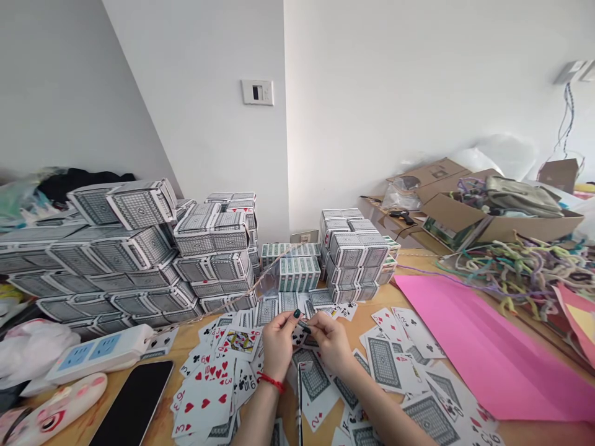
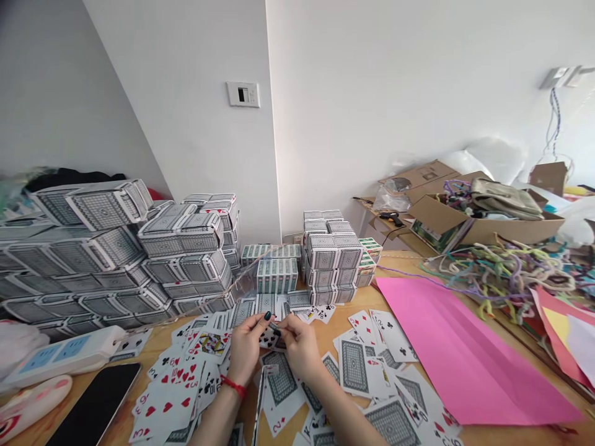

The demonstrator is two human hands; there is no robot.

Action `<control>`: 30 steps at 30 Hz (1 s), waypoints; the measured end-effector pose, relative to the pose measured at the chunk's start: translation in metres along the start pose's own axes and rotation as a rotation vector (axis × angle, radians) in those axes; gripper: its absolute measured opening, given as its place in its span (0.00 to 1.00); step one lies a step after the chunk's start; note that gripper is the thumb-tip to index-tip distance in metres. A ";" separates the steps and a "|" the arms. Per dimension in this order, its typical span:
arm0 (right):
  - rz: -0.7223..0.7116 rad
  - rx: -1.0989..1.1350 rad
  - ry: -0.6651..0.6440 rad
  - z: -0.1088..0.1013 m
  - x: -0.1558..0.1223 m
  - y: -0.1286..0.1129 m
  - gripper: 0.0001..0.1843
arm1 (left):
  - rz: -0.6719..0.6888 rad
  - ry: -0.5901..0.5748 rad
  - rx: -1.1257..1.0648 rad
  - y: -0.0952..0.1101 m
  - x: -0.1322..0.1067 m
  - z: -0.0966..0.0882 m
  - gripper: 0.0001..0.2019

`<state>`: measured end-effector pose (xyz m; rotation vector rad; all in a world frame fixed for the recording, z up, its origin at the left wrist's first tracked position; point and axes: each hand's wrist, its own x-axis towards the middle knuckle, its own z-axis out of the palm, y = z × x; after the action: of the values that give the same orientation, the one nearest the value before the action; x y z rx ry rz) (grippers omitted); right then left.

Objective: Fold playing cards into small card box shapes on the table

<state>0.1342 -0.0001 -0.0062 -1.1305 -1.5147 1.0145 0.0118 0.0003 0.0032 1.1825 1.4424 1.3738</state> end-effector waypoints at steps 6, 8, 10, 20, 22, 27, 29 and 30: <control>0.088 0.145 0.011 0.002 0.002 0.001 0.10 | -0.007 -0.010 0.045 0.002 0.003 -0.001 0.16; 0.117 0.182 0.031 0.003 0.003 0.002 0.12 | 0.013 0.018 0.078 0.002 0.003 -0.002 0.16; 0.132 0.184 0.046 0.003 0.004 0.003 0.14 | 0.035 0.056 0.091 0.001 0.004 -0.003 0.16; 0.157 0.040 0.086 0.007 0.004 0.014 0.14 | 0.092 0.043 0.078 -0.007 0.005 -0.002 0.12; 0.172 0.088 0.057 0.005 0.005 0.015 0.16 | 0.105 0.008 0.102 -0.007 0.005 -0.002 0.11; 0.178 0.143 -0.011 0.001 0.006 0.011 0.19 | 0.120 -0.054 0.153 -0.001 0.005 -0.003 0.12; 0.175 0.141 -0.024 -0.001 0.006 0.010 0.19 | 0.119 -0.057 0.167 0.000 0.005 -0.004 0.13; 0.179 0.148 -0.025 -0.001 0.007 0.009 0.18 | 0.120 -0.057 0.174 0.000 0.005 -0.004 0.13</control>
<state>0.1363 0.0088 -0.0134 -1.1664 -1.3518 1.2448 0.0069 0.0037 0.0040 1.4278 1.4951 1.3037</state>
